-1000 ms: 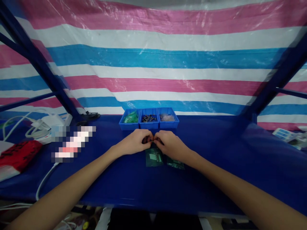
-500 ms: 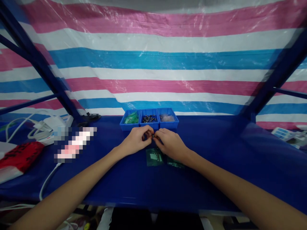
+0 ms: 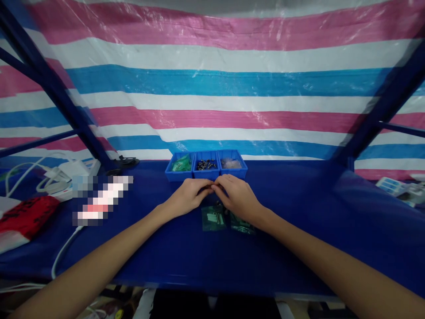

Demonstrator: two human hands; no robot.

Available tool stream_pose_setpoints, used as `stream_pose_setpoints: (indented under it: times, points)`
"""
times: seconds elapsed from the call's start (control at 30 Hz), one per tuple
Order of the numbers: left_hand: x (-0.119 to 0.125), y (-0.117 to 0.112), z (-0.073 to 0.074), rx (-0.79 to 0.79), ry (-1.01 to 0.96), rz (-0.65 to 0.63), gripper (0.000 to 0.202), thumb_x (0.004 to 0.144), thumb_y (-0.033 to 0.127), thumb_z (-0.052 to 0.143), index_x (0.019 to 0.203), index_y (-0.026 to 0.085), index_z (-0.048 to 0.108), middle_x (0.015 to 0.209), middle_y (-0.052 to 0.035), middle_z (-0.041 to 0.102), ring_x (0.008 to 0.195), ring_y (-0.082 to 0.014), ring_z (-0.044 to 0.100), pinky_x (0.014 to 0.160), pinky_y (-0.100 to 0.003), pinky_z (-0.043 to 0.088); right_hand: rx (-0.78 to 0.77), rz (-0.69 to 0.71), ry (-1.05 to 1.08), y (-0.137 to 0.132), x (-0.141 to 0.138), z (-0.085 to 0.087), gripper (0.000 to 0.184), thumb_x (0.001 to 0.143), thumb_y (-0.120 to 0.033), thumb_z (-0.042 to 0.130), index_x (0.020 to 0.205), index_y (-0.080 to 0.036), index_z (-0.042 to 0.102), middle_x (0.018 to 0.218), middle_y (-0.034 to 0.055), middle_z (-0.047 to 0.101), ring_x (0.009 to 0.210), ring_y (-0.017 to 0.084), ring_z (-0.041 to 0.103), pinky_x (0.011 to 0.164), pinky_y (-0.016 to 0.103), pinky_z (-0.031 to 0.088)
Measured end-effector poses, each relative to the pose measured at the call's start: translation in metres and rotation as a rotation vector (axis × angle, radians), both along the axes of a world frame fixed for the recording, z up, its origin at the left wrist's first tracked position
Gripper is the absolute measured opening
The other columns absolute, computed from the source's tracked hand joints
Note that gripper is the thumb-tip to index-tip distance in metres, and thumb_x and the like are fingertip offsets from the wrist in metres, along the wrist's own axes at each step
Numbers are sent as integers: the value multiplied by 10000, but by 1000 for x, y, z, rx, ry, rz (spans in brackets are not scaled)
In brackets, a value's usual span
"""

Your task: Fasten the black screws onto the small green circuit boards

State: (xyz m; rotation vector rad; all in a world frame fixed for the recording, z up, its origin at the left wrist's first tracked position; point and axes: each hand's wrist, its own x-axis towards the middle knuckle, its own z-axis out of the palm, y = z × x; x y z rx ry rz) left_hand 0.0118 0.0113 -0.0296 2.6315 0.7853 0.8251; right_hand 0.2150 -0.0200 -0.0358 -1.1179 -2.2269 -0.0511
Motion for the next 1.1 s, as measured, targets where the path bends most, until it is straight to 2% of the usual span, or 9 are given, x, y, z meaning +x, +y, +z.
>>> stream_pose_setpoints:
  times: [0.2, 0.4, 0.57, 0.7, 0.8, 0.9, 1.1]
  points:
    - [-1, 2, 0, -148, -70, 3, 184, 986, 161, 511, 1021, 159, 692, 847, -16, 727, 762, -151, 683, 691, -245, 470, -33, 34, 49, -1, 0, -2, 116, 989, -198, 482, 1003, -201, 597, 914, 48, 715, 801, 190, 669, 696, 291, 456]
    - [0, 3, 1, -262, -176, -44, 234, 993, 148, 486, 1084, 175, 700, 960, -22, 754, 886, -157, 704, 802, -265, 497, -73, 59, 113, -2, -1, 0, 201, 960, -157, 491, 1103, -217, 621, 981, 44, 756, 870, 199, 715, 718, 290, 501]
    - [1, 2, 4, -276, -138, -8, 263, 1013, 231, 468, 920, 161, 704, 864, -13, 732, 768, -147, 663, 723, -266, 464, -81, 26, 152, -2, -2, 1, 164, 947, -176, 538, 1070, -225, 635, 912, 15, 757, 771, 168, 703, 664, 263, 488]
    - [3, 0, 4, -299, -137, -18, 330, 1024, 271, 441, 822, 152, 674, 771, -14, 685, 724, -139, 644, 698, -263, 459, -35, 6, 143, -1, -1, 0, 124, 936, -178, 553, 1030, -201, 629, 872, 36, 704, 748, 172, 658, 663, 274, 471]
    - [5, -1, 3, -363, -202, -31, 233, 1009, 256, 467, 1018, 156, 677, 784, -21, 692, 730, -146, 657, 714, -272, 492, -38, 11, 171, -1, -3, 0, 94, 943, -187, 539, 976, -195, 627, 862, 50, 682, 773, 183, 643, 683, 286, 471]
    - [7, -3, 3, -425, -269, -37, 290, 994, 248, 501, 1250, 153, 600, 780, -27, 702, 721, -150, 666, 718, -279, 518, -106, 42, 232, -3, -6, 2, 104, 949, -179, 529, 936, -202, 629, 824, 29, 693, 736, 169, 638, 689, 283, 468]
    - [8, -5, 2, -472, -333, -65, 335, 983, 257, 518, 1301, 158, 557, 764, -26, 688, 703, -147, 657, 699, -281, 526, -283, 66, 385, -7, -9, 4, 163, 948, -188, 524, 911, -212, 680, 814, 2, 737, 710, 162, 663, 667, 278, 469]
